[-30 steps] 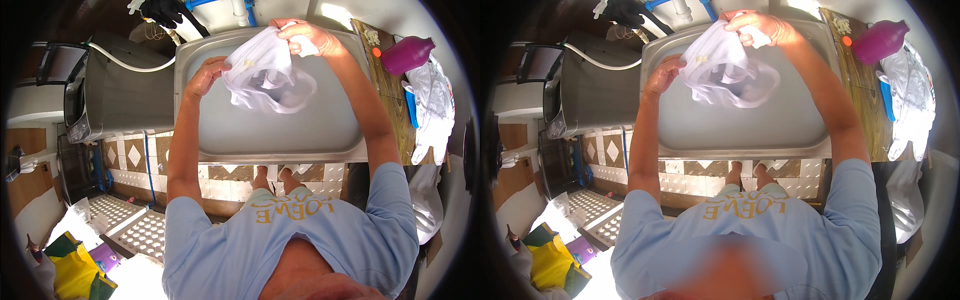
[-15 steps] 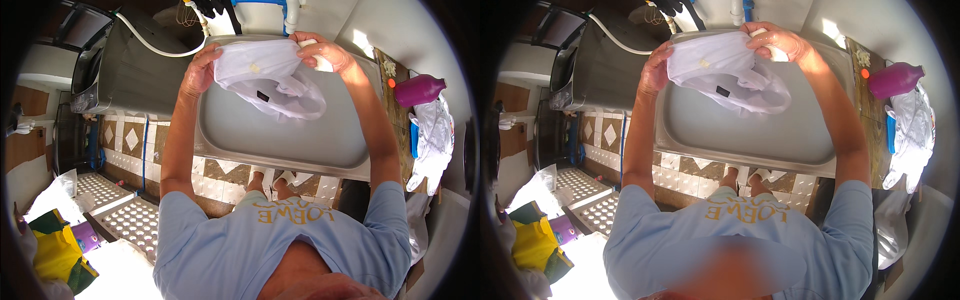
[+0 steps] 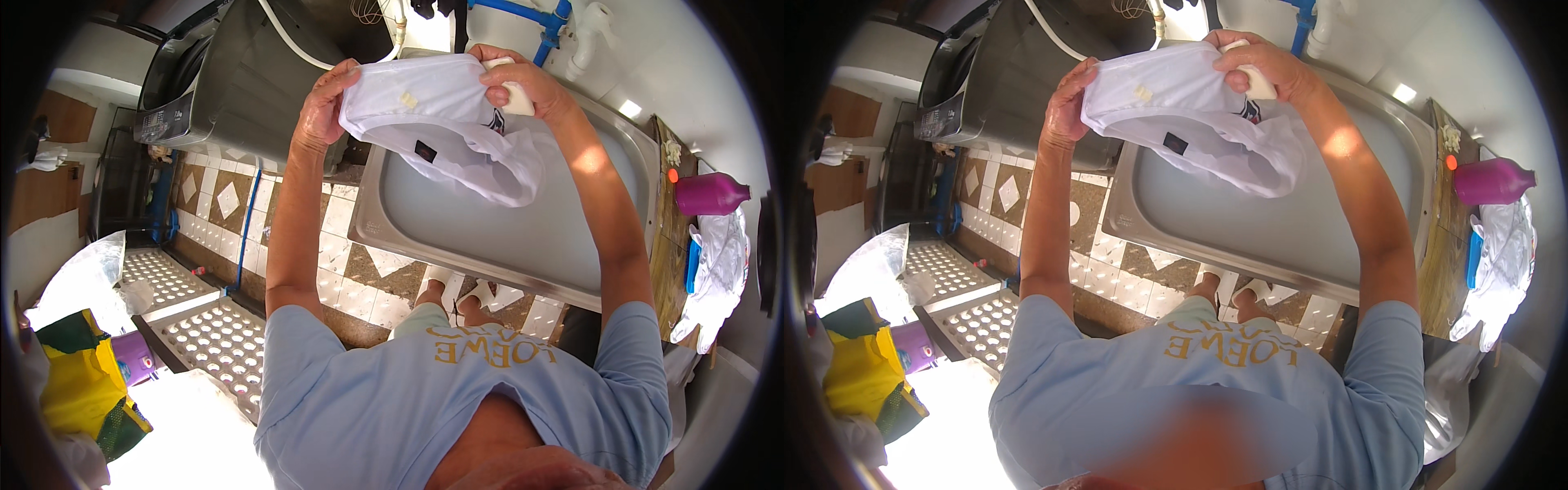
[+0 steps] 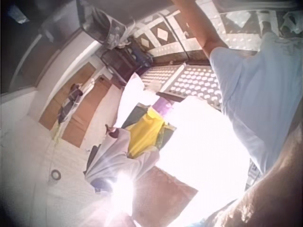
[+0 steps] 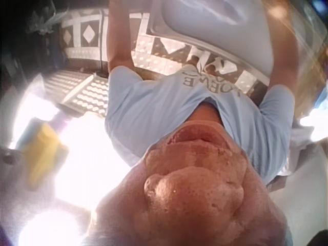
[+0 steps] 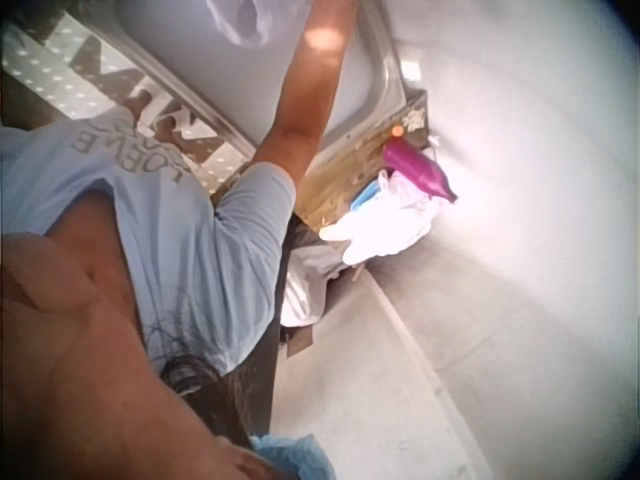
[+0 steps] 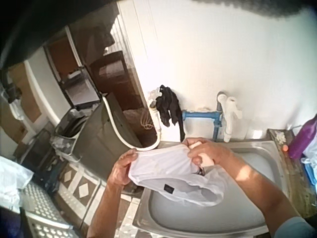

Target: The person washes white garments by hand in a basin of soapy water, scrubbing them with a bar of soap, and سپس puts them into a washing machine.

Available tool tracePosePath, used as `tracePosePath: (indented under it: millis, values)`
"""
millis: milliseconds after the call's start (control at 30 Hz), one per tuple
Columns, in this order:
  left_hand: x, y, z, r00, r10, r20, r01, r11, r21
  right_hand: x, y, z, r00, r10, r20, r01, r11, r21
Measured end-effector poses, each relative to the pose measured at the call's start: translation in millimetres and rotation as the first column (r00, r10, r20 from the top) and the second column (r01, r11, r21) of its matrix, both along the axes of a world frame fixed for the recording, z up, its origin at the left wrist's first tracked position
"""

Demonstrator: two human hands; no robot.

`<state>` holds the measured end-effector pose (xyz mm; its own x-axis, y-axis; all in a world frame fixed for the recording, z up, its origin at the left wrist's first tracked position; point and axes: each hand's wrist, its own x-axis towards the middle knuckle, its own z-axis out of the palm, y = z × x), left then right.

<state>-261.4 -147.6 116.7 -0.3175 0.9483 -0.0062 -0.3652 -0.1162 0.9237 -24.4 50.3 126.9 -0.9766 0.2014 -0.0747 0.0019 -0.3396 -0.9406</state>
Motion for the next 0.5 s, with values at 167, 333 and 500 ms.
tracePosePath:
  millis: [167,333,500]
  values:
    - [-8.6,-9.6,-11.5,0.999,0.018,0.035,-0.017,0.999,-0.051,-21.4,-0.1,-11.2,0.999,-0.016,0.035,0.018,0.999,-0.048]
    - [-20.2,-8.2,-42.7,0.989,-0.056,0.140,0.058,0.998,-0.013,-27.8,9.4,-40.1,0.998,-0.019,0.063,0.028,0.990,-0.141]
    - [-15.4,-0.2,-58.0,0.971,-0.017,0.240,0.029,0.998,-0.047,-24.5,13.7,-52.8,0.995,-0.011,0.101,0.030,0.983,-0.183]
